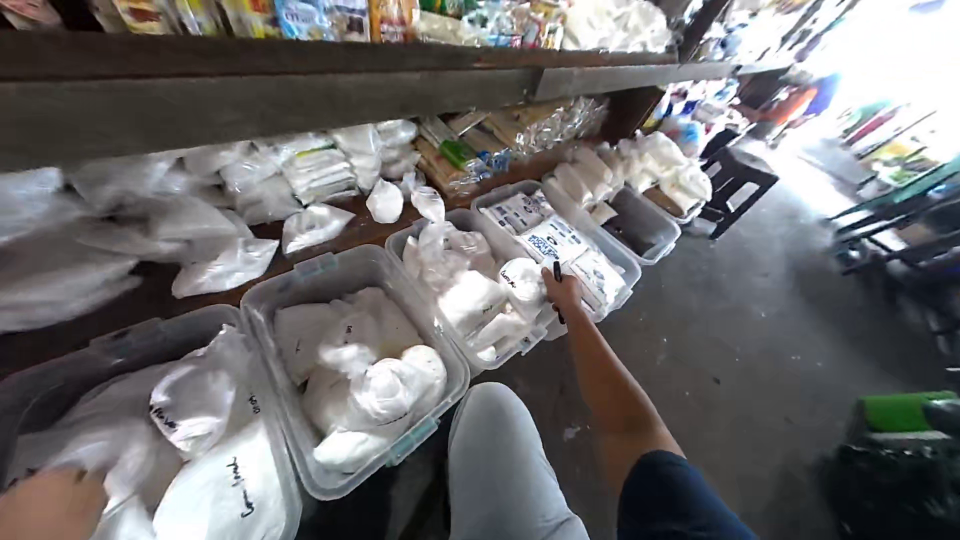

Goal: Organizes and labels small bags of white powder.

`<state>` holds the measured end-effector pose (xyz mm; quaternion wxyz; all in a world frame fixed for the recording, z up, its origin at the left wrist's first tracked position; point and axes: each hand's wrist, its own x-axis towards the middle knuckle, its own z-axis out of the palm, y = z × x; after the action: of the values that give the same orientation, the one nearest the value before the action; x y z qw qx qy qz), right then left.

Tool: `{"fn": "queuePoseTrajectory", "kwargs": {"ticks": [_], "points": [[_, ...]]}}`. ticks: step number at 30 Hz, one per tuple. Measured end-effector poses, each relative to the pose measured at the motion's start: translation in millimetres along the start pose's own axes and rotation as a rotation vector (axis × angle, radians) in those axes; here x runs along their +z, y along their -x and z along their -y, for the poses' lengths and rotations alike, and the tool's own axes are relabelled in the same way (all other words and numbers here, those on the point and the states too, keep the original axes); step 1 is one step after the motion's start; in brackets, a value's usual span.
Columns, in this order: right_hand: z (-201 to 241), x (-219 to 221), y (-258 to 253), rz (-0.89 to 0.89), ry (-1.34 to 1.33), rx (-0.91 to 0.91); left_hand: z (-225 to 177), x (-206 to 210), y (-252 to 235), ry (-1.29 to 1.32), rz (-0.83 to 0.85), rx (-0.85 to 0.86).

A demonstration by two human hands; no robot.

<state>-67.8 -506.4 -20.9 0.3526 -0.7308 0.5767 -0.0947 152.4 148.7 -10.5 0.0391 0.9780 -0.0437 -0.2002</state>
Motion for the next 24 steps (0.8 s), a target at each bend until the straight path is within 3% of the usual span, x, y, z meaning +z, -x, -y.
{"fn": "queuePoseTrajectory", "kwargs": {"ticks": [2, 4, 11, 13, 15, 17, 20, 24], "points": [[7.1, 9.0, -6.0, 0.015, 0.042, 0.001, -27.2, 7.8, -2.5, 0.072, -0.197, 0.167], [19.1, 7.8, -2.3, 0.004, 0.077, -0.010, -39.3, 28.1, -16.4, 0.148, -0.259, 0.247], [-1.3, 12.9, -4.1, 0.024, 0.064, -0.192, -51.7, 60.8, 8.3, 0.214, -0.007, 0.031], [-7.0, 9.0, 0.9, -0.004, 0.029, -0.246, -57.3, 46.9, 11.2, 0.245, 0.111, -0.035], [-1.2, 2.2, 10.1, -0.039, 0.032, -0.330, -60.6, 17.6, 10.0, 0.286, 0.127, -0.099], [11.4, 0.0, 20.6, -0.053, 0.082, -0.434, -57.7, -15.3, 2.8, 0.281, 0.029, -0.109], [48.2, 2.7, 58.6, -0.020, 0.053, -0.665, -26.1, -26.4, -45.3, 0.257, -0.085, 0.088], [145.1, 39.2, 142.0, 0.086, -0.046, -0.758, 4.1, -27.7, -96.6, 0.307, 0.002, 0.151]]}}
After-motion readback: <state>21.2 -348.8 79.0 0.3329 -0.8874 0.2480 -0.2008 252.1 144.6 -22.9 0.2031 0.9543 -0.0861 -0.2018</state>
